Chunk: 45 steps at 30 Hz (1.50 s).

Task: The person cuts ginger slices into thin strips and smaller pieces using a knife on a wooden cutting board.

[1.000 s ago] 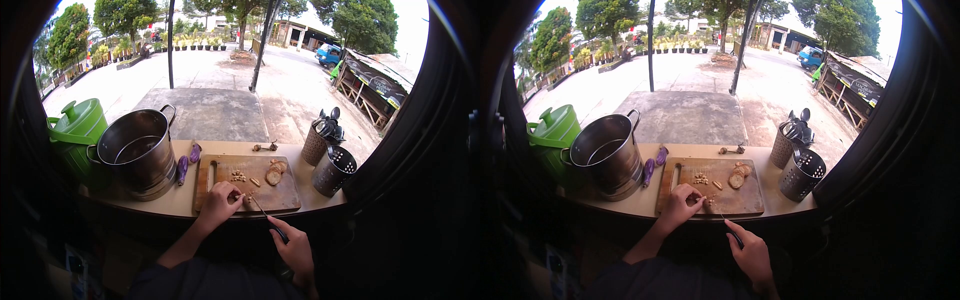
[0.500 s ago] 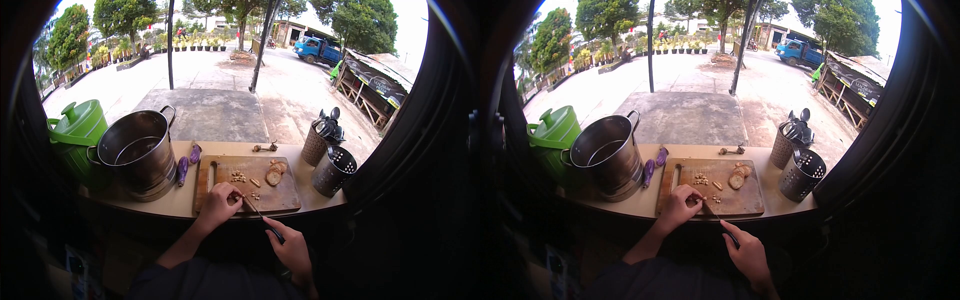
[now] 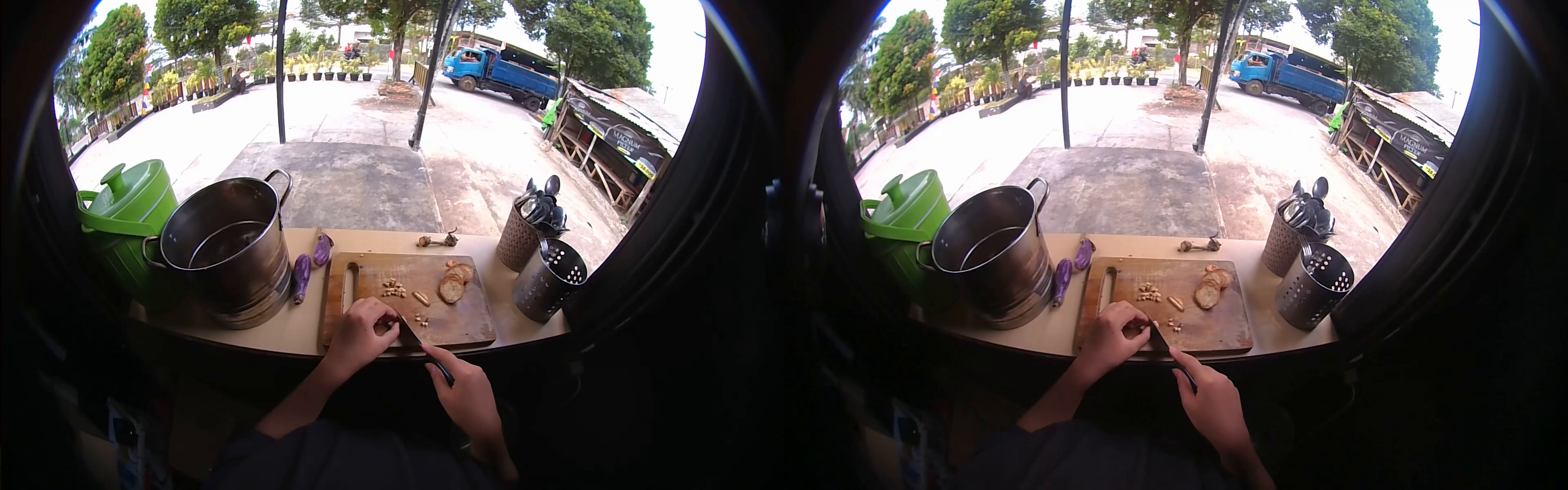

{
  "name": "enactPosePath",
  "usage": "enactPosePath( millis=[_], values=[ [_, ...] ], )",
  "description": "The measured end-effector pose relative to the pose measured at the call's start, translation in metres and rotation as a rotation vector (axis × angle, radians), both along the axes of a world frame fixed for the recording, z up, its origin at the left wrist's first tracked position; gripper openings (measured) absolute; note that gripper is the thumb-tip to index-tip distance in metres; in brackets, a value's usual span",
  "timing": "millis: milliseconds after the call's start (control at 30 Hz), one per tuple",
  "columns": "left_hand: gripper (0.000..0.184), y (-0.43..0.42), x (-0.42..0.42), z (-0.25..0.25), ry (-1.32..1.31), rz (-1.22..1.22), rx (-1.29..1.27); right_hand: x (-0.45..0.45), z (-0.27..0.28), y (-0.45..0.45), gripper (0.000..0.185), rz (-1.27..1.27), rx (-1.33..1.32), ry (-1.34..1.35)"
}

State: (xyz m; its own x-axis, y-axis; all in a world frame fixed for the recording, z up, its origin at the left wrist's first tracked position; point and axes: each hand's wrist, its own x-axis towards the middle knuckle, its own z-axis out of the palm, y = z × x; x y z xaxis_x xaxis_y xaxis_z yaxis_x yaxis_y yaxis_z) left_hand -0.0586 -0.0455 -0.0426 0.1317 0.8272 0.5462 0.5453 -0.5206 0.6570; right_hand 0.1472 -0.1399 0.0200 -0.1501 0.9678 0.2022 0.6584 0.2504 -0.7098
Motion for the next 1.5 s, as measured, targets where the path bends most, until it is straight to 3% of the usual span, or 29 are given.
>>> enactPosePath(
  millis=[133, 333, 500, 833, 1500],
  values=[
    [0.013, 0.001, -0.001, 0.001, 0.002, -0.011, 0.012, 0.007, -0.013, 0.005, 0.035, 0.032, 0.117, 0.014],
    [0.015, 0.001, 0.000, 0.001, 0.017, -0.007, 0.016, 0.008, 0.002, 0.000, 0.033, -0.047, -0.015, -0.002],
    [0.019, -0.002, -0.005, 0.011, -0.084, -0.088, -0.120, 0.011, -0.010, -0.004, 0.035, 0.010, 0.098, 0.021],
    [0.018, 0.000, -0.008, 0.004, -0.024, -0.061, -0.078, 0.010, -0.011, -0.012, 0.036, 0.029, 0.121, 0.024],
    [0.016, -0.001, -0.005, 0.002, -0.033, -0.020, -0.026, -0.002, 0.002, 0.002, 0.032, -0.004, 0.007, -0.051]
  ],
)
